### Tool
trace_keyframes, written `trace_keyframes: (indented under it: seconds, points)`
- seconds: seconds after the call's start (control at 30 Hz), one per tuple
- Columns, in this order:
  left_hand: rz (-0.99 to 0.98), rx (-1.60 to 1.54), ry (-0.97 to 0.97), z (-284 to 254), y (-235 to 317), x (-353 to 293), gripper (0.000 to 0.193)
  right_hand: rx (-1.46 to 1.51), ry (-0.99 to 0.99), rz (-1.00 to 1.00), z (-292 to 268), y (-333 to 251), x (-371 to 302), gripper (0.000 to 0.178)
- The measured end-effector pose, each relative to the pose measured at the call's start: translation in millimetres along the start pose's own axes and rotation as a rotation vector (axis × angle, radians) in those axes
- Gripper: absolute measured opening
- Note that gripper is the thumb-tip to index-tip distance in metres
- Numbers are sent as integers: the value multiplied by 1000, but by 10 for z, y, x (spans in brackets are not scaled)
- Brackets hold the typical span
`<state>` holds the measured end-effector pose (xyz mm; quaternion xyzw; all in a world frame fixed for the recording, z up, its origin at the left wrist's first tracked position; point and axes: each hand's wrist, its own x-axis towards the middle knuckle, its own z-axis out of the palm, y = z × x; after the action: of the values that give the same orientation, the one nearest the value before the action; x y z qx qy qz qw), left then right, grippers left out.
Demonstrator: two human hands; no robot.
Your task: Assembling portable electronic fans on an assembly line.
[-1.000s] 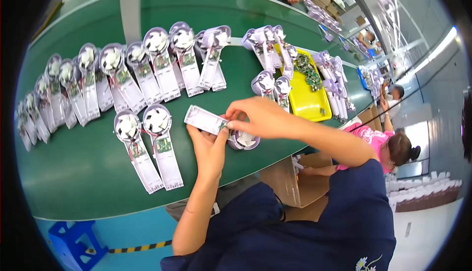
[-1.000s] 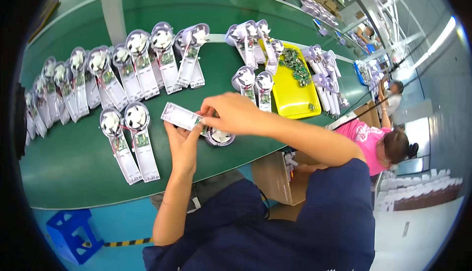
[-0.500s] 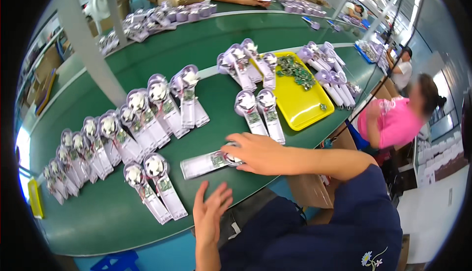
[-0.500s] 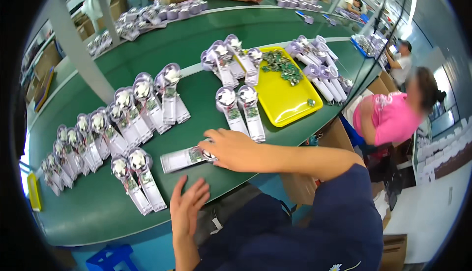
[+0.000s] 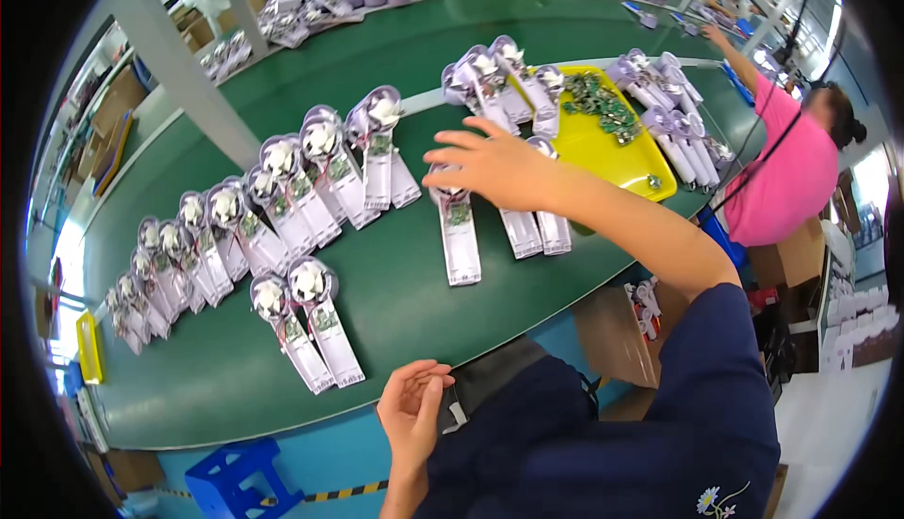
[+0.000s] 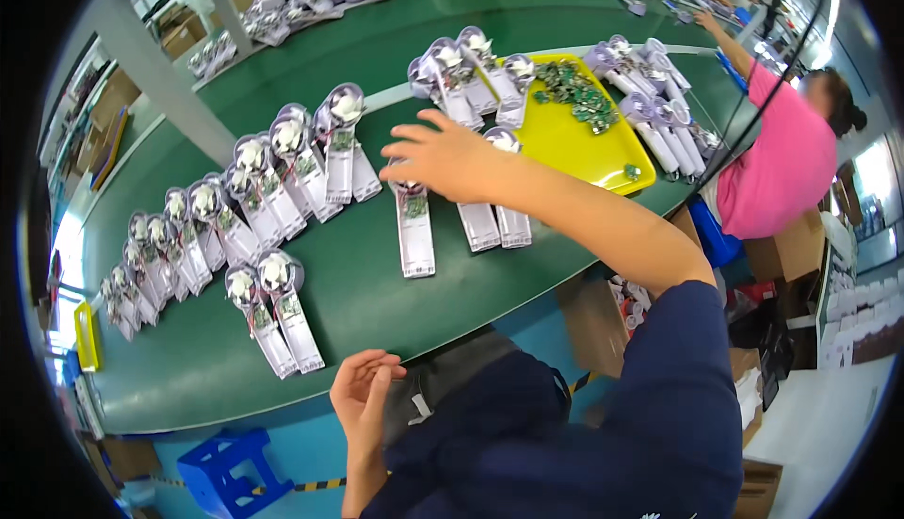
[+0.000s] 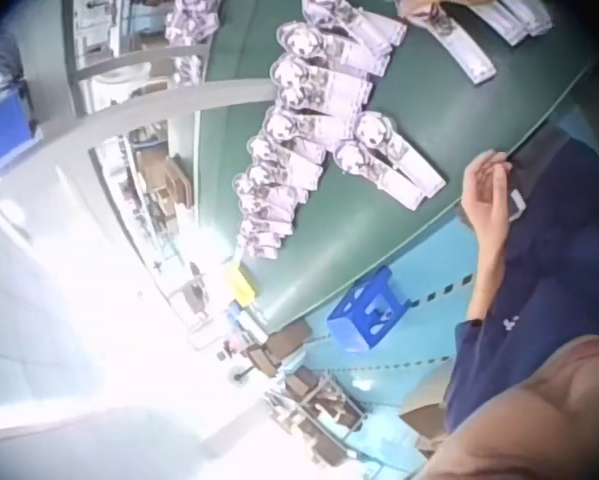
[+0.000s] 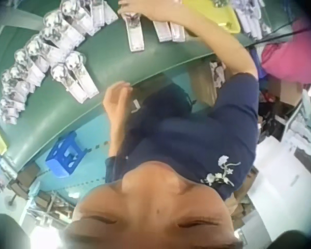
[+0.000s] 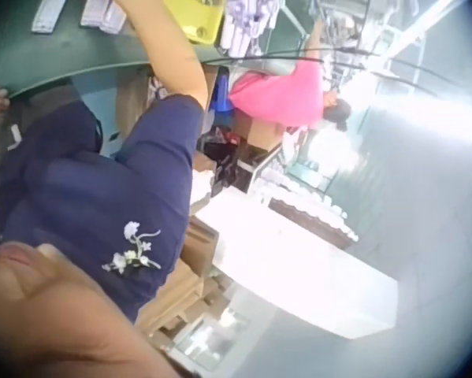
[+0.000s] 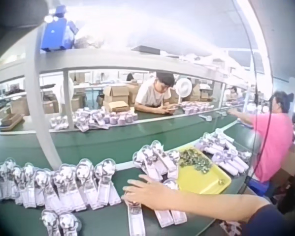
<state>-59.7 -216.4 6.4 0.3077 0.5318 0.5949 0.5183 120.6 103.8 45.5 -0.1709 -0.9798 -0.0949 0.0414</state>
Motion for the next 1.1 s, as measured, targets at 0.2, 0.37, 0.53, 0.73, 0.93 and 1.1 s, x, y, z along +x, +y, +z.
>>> trace_keyframes:
  seconds: [0.2,0.37,0.53,0.73,0.93,1.1]
  points:
    - [648,822,367,-450,275,114,28,433,307,290,-170,-378,-363,52]
    - [583,1286,457,-788,459,453,44,132,166,307,-14,-1066,-171,56]
    - [507,1316,501,-783,590,574,53,138,128,323,44,-1067,-206,54]
    - [560,1424,368,-739,486,820,43,630,463,177,59,-1194,52,49]
    - [521,1594,383,-968,267,754,33,942,337,185,219,-2039,1199,44]
    - [493,1618,368,-739,292,705,32,819,323,97,361,-1882,1160,34]
